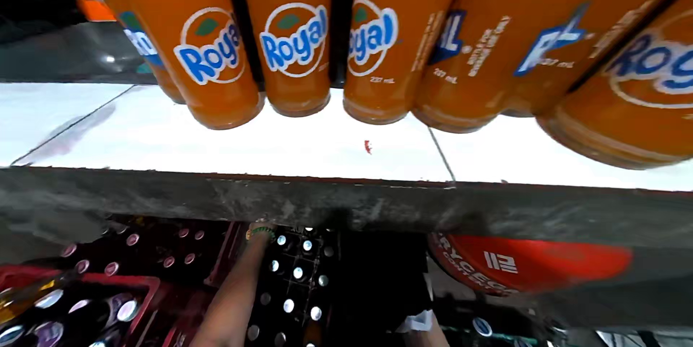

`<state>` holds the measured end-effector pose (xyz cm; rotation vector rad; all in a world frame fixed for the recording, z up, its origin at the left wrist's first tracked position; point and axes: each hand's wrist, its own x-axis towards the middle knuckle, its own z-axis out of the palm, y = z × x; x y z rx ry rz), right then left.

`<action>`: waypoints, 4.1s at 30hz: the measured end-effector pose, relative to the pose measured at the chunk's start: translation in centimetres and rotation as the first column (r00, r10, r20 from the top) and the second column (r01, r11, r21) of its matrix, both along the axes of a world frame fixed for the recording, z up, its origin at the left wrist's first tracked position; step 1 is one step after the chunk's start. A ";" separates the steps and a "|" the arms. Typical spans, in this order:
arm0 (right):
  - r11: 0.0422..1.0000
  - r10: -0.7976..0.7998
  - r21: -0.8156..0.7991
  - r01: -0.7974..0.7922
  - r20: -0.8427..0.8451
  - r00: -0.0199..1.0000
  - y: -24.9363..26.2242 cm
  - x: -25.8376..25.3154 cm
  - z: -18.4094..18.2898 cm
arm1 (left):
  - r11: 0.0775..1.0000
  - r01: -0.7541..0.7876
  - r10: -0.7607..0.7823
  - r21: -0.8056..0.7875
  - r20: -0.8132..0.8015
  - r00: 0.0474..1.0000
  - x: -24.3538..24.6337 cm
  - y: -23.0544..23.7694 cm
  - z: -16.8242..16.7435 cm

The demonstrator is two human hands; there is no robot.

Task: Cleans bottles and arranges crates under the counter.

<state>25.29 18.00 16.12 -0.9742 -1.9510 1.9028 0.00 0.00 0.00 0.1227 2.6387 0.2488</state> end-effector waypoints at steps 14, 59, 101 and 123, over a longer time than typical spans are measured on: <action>0.827 0.545 0.469 -0.310 -0.530 0.650 -8.2 -1.3 -5.1 | 0.856 0.236 -0.085 0.460 -0.325 0.942 13.8 -10.3 19.8; 0.762 0.097 -0.478 -0.436 -0.582 0.807 -7.4 5.0 -1.0 | 0.225 -0.405 -0.092 0.886 0.433 0.897 35.6 -8.6 15.7; 0.803 0.528 -0.323 -0.501 -0.001 0.849 -17.7 4.3 -9.5 | -0.238 0.038 0.769 0.971 0.165 0.618 23.9 -16.2 14.1; 0.900 -0.436 -0.137 0.414 -0.257 0.862 -1.0 2.2 -2.8 | 0.093 -0.165 0.705 0.982 0.052 0.707 3.2 4.2 1.1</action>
